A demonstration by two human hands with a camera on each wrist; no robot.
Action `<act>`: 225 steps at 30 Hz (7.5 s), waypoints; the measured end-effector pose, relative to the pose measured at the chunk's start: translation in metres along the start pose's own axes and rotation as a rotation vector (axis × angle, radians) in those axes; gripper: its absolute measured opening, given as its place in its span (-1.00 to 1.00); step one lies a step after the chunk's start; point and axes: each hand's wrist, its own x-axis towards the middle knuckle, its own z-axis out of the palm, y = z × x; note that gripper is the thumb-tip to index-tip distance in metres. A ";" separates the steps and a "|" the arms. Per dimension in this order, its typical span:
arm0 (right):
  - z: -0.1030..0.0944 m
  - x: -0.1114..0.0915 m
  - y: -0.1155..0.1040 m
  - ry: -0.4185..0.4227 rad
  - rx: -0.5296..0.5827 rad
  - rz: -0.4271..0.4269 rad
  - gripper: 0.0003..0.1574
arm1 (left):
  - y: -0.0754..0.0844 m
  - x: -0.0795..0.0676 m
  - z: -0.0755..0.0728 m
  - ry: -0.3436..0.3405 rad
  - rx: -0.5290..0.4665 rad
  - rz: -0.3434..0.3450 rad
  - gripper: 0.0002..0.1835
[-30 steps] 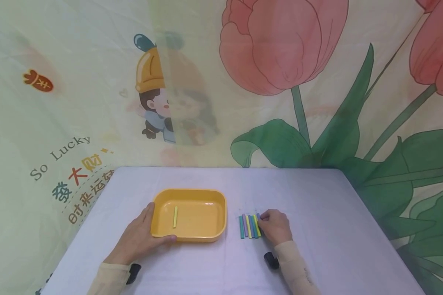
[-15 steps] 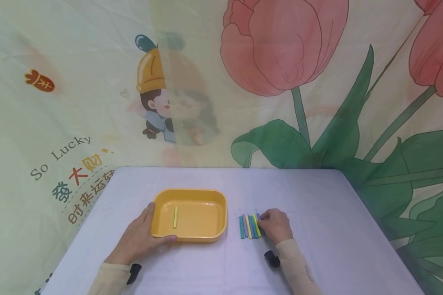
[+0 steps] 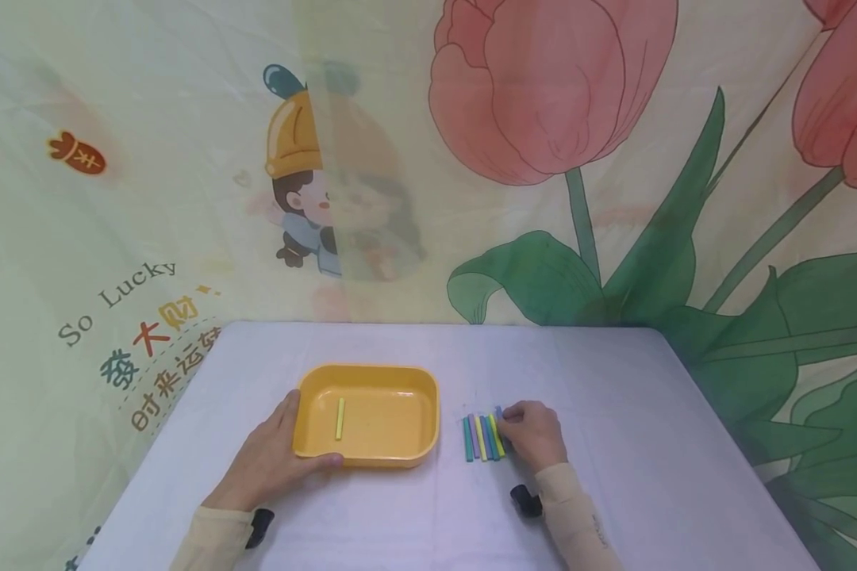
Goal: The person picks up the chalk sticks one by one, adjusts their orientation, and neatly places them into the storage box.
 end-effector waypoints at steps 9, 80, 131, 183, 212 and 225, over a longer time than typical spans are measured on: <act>0.001 -0.001 -0.013 0.021 0.050 -0.015 -0.70 | 0.001 -0.001 -0.002 0.004 -0.011 0.007 0.47; 0.116 -0.020 -0.165 -0.316 0.798 -0.046 -0.62 | -0.004 0.000 0.002 0.026 -0.033 0.034 0.44; 0.156 -0.011 -0.173 -0.328 0.405 -0.060 -0.90 | -0.003 -0.001 0.001 0.013 -0.025 0.030 0.46; 0.046 -0.046 -0.139 -0.239 0.318 -0.269 -0.74 | 0.000 -0.002 0.003 -0.036 -0.046 -0.039 0.48; -0.003 -0.027 -0.046 -0.019 0.135 -0.091 -0.55 | 0.002 -0.003 0.005 -0.035 -0.040 -0.047 0.50; 0.000 -0.012 0.002 0.008 0.028 -0.017 -0.64 | 0.001 -0.001 0.004 -0.038 -0.052 -0.044 0.49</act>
